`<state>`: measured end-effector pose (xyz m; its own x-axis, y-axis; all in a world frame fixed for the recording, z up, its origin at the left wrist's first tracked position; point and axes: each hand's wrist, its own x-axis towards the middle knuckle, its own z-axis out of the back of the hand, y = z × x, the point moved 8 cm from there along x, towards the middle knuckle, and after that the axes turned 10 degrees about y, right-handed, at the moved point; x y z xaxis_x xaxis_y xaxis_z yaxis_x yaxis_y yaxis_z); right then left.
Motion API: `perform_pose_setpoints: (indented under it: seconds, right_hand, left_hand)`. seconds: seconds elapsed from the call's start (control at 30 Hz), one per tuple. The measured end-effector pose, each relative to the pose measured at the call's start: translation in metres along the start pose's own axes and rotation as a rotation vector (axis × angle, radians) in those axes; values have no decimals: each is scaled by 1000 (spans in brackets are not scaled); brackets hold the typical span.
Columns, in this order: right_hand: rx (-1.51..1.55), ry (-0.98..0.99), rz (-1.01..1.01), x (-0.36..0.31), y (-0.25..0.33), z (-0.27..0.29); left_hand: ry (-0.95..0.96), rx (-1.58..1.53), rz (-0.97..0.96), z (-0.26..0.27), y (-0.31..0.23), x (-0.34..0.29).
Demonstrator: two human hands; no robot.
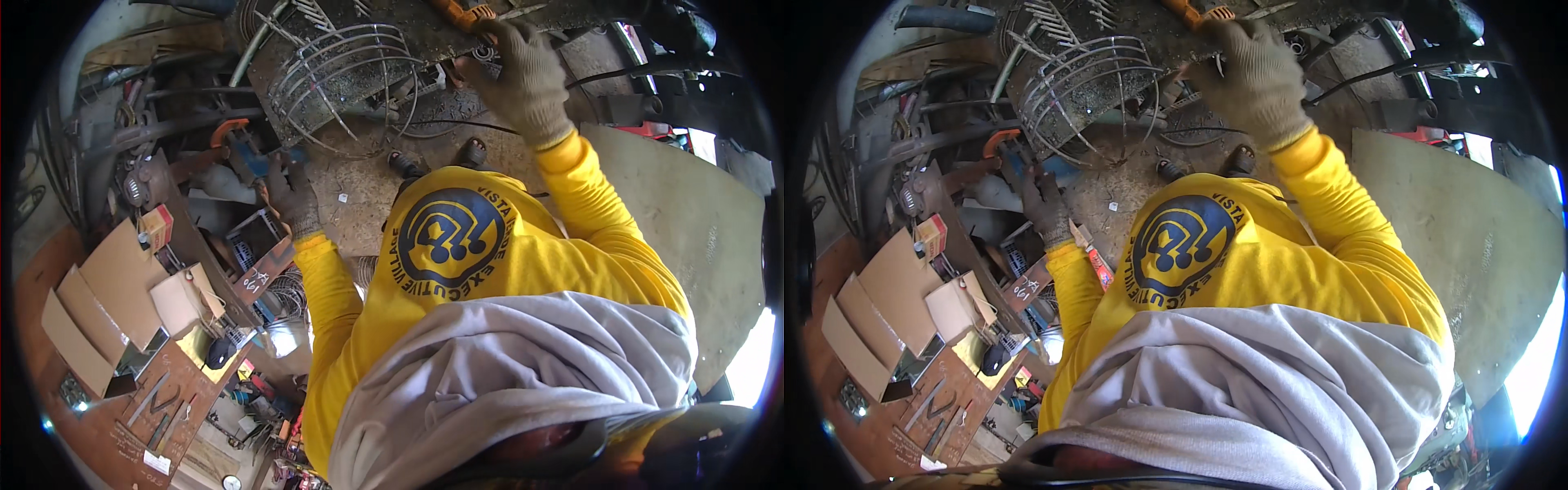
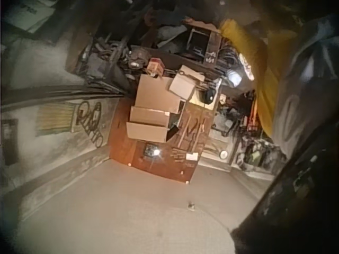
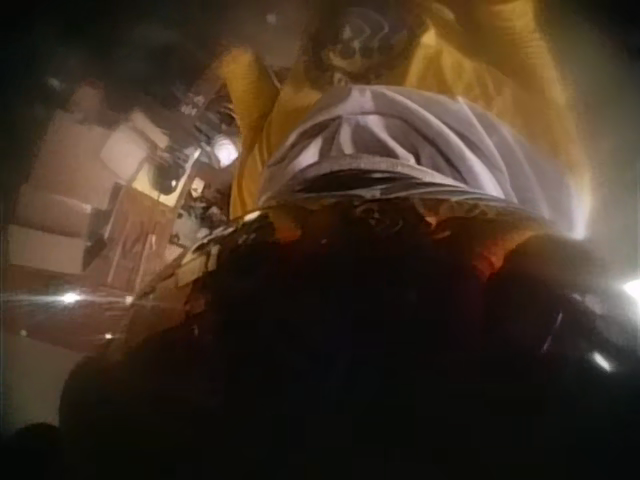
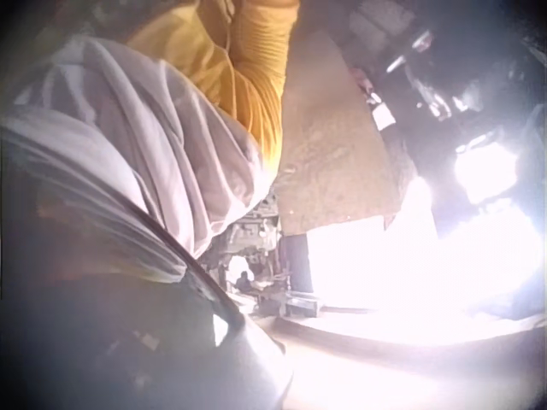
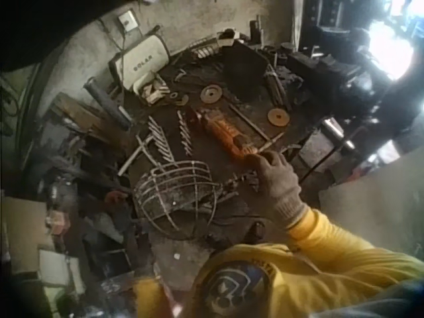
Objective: The person uses an angle grinder to smooth the edges of metal bars, سپس welds pieces together to construct a spherical wire cage on a workbench.
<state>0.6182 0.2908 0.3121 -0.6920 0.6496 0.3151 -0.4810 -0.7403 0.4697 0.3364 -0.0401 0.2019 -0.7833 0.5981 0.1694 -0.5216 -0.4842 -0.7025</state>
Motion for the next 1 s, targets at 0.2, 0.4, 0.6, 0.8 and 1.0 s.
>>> perform_pose_setpoints:
  seconds: [0.2,0.4,0.6,0.8,1.0]
  right_hand:
    - [-183,388,-361,-4,-61,-39]
    - [26,518,-464,-3,-85,-48]
    - [671,518,-482,6,-96,-53]
    - [852,497,-560,14,-93,-70]
    - [982,465,-583,23,-81,-85]
  left_hand:
    - [188,97,229,-29,72,-58]
    - [323,226,182,-53,132,-101]
    - [-6,83,-1,23,147,-31]
    - [-52,0,-63,73,42,110]
    - [251,165,-198,25,-4,211]
